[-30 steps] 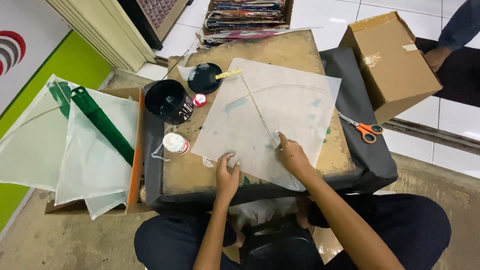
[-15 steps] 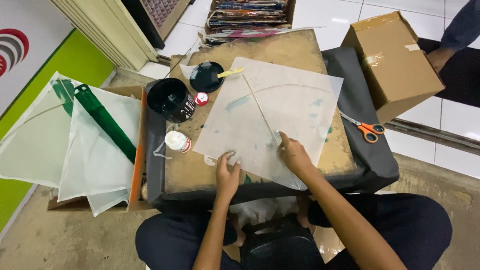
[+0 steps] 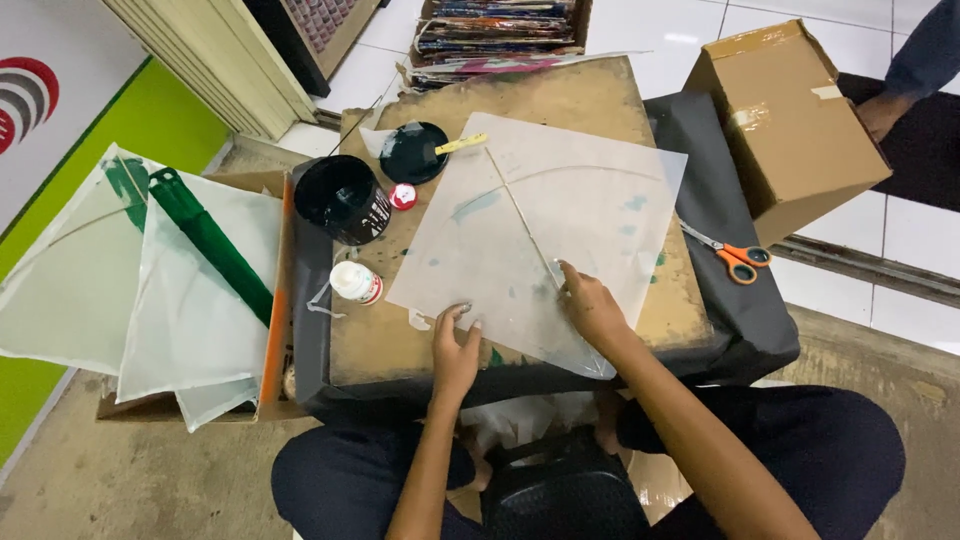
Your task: The person is assembling a kite by applying glue to the frame and pressing the paper onto it.
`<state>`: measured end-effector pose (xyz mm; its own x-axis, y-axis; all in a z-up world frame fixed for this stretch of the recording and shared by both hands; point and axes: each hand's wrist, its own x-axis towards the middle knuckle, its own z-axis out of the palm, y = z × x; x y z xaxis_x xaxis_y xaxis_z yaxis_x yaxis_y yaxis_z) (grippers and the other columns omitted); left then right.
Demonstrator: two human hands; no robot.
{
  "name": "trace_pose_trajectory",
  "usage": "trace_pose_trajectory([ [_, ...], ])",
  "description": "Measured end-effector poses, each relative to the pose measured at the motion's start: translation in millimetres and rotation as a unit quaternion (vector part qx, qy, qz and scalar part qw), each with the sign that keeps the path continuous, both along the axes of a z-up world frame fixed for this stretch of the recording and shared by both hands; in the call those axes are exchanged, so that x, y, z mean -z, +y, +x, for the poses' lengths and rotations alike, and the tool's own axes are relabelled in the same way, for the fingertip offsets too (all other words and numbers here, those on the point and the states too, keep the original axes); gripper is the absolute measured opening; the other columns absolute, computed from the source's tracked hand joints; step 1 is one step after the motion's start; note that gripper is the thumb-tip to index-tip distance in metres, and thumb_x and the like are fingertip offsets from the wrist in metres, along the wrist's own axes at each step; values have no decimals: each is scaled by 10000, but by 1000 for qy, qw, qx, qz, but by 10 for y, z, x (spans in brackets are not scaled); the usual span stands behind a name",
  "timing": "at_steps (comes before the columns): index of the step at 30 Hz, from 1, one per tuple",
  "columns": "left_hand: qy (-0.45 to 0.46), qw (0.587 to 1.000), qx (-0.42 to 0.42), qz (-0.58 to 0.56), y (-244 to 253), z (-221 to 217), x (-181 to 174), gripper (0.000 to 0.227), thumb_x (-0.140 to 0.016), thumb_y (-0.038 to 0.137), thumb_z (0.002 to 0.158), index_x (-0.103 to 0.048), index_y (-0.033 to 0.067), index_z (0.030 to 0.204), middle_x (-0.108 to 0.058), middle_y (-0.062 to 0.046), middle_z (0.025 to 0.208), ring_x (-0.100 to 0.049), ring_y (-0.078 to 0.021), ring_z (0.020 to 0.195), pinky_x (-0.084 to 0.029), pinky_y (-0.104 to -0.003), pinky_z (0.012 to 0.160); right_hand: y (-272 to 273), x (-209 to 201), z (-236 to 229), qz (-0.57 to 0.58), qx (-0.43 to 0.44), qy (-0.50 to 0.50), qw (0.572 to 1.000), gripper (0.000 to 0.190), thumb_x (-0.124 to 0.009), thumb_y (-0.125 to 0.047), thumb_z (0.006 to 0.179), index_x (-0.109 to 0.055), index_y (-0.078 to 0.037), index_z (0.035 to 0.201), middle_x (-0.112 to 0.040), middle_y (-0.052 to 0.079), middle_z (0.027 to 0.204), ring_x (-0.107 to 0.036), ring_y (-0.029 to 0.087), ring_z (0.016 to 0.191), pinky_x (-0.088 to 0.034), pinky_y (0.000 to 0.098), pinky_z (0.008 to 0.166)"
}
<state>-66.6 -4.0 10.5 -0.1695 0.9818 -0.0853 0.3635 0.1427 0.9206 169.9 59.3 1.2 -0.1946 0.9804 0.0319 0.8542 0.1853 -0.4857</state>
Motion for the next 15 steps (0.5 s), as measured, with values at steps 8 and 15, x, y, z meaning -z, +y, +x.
trace_pose_trajectory([
  [8,-2,1000,-3,-8,-5,-1,10,313,-586,170,988,-565,60,1280,-514,-153,1323,-494,-352,1344,-356,-508,1166,21,180,84,28,3,-22,999,636,-759,20,798,-530,-30,1390,-739,192,988,-751,375,894,-641,489,747],
  [15,10,1000,13,9,9,67,-134,298,-552,124,990,-570,53,1279,-522,-150,1308,-485,-355,1345,-355,-518,1163,-66,-33,120,86,-14,-49,995,613,-732,11,809,-560,-70,1392,-748,139,1017,-729,335,992,-637,453,786],
])
